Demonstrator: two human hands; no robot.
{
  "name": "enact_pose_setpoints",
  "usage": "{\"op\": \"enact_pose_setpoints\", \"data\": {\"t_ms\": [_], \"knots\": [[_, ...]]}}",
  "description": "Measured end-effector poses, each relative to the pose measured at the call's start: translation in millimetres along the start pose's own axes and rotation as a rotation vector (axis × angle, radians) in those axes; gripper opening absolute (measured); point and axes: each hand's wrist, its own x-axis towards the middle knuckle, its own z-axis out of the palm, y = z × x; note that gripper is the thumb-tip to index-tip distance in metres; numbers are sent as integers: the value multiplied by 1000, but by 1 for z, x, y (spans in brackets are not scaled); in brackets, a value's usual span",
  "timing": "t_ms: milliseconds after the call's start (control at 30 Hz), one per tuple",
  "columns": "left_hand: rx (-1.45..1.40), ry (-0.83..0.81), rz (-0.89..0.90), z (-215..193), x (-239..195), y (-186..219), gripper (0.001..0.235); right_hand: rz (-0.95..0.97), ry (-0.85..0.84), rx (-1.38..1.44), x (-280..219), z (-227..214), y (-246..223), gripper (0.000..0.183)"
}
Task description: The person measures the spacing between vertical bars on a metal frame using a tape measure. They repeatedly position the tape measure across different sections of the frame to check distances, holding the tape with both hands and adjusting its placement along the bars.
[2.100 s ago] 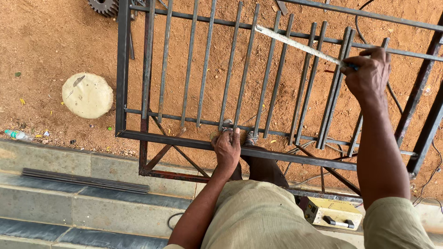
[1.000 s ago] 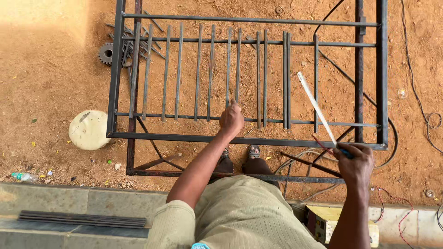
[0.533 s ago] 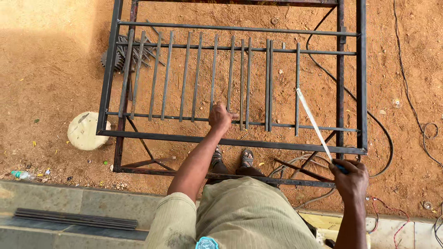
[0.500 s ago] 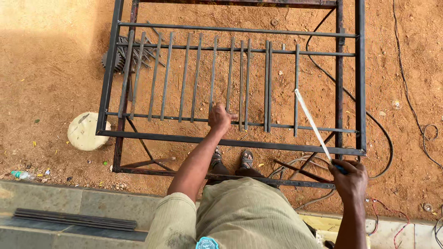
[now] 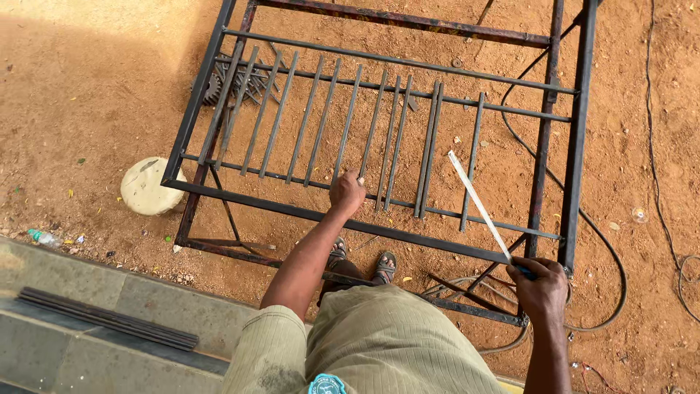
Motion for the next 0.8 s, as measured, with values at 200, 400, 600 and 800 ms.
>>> {"op": "enact_pose_setpoints", "data": {"t_ms": [200,400,600,800], "knots": [[-67,68,43,-5,-11,4,23,-57,-20,-93,8,-3,-19,33],[-111,243,148,6,-16,6,31,-27,-46,-25,6,-2,-31,32],[-235,393,83,-10,-56,-11,16,-127,-24,-95,2,2,-42,30],[-160,492,100,-48,-81,-43,33,-378,2,-297,13,17,-79,22]]}}
